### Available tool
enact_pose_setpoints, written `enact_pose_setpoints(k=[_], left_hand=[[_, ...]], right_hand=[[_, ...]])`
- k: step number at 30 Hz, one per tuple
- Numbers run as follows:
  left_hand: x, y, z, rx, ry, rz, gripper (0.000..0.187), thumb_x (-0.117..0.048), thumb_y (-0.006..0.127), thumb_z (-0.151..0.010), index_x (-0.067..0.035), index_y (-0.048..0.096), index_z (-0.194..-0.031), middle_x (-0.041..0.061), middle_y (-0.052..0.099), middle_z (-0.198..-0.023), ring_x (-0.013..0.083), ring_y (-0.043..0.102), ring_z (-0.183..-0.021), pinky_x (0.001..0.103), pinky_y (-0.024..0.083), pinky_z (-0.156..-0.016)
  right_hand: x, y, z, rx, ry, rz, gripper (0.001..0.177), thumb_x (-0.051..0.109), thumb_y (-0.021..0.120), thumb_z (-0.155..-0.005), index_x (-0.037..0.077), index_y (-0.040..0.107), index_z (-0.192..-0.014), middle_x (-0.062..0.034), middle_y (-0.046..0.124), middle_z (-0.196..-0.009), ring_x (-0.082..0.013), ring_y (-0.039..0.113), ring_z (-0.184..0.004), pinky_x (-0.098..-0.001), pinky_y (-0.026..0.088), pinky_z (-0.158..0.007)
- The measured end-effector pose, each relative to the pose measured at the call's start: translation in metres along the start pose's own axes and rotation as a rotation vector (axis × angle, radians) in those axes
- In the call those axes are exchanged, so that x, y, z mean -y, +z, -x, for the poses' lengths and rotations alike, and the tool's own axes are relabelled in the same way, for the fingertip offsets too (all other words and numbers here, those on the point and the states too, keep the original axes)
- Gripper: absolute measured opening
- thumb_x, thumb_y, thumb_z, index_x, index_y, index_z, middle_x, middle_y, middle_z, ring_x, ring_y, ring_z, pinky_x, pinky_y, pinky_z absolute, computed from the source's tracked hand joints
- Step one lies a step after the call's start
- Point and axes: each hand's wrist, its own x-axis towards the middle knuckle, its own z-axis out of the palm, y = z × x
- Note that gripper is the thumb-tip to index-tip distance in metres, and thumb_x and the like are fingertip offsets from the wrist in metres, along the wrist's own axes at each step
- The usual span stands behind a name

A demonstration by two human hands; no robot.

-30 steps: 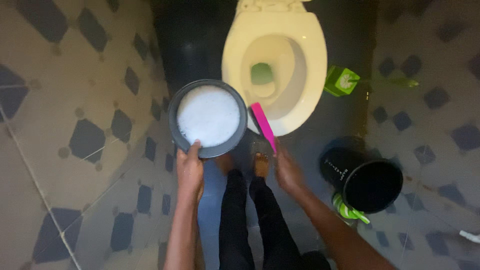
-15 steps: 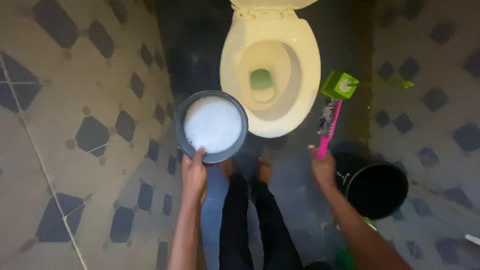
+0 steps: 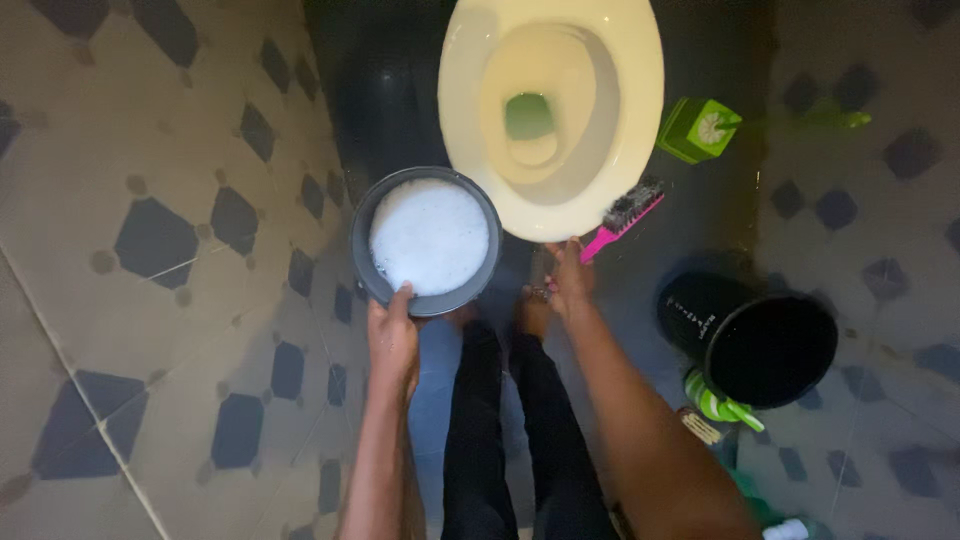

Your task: The person cleans a toilet using a pink brush and soapy water from a metal bowl. They scrub the toilet seat, rim, and bowl, repeatedly dipping the brush into the soapy water to maintain cleaning solution coverage.

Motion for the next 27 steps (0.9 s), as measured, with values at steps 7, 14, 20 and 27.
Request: enact_pose_setpoints(k=[7,14,20,27], left_hand=[[-0.007,-0.007,0.007,-0.045,-0.078,-0.149,0.051,-0.023,0.051,-0.104,0.005,0.043,-0.145,0.024,0.060,-0.135,0.0296,0.062,-0.122,0.044,0.050,-0.101],[-0.035,0.000,0.023,0.014,-0.020,-0.082,0.052,-0.022,0.051,-0.100,0.001,0.044,-0.146,0.018,0.061,-0.133,0.0284,0.062,-0.121,0.042,0.051,-0.101],[-0.055,0.001,0.033,0.006,-0.029,-0.142,0.049,-0.023,0.050,-0.102,0.001,0.047,-0.145,0.018,0.062,-0.130,0.0276,0.062,-0.119,0.041,0.051,-0.098],[-0.069,0.000,0.039,0.030,0.004,-0.080,0.052,-0.021,0.050,-0.098,-0.002,0.046,-0.146,0.015,0.061,-0.135,0.0270,0.061,-0.119,0.042,0.050,-0.098]], right_hand=[[0.033,0.000,0.052,-0.052,-0.155,0.041,0.025,0.030,0.056,-0.107,0.011,0.057,-0.121,-0.0044,0.063,-0.097,-0.0074,0.048,-0.051,-0.0251,0.042,-0.043],[0.103,0.026,0.143,0.068,-0.296,-0.052,0.023,0.029,0.059,-0.107,0.007,0.056,-0.110,-0.0035,0.056,-0.079,-0.0079,0.041,-0.046,-0.0258,0.035,-0.042],[0.179,0.064,0.204,0.108,-0.371,-0.083,0.021,0.027,0.058,-0.106,0.007,0.054,-0.110,-0.0046,0.063,-0.093,-0.0058,0.040,-0.051,-0.0250,0.037,-0.045],[0.279,0.118,0.235,0.231,-0.473,-0.154,0.018,0.024,0.059,-0.106,0.008,0.052,-0.108,-0.0064,0.064,-0.091,-0.0077,0.041,-0.050,-0.0262,0.039,-0.046]])
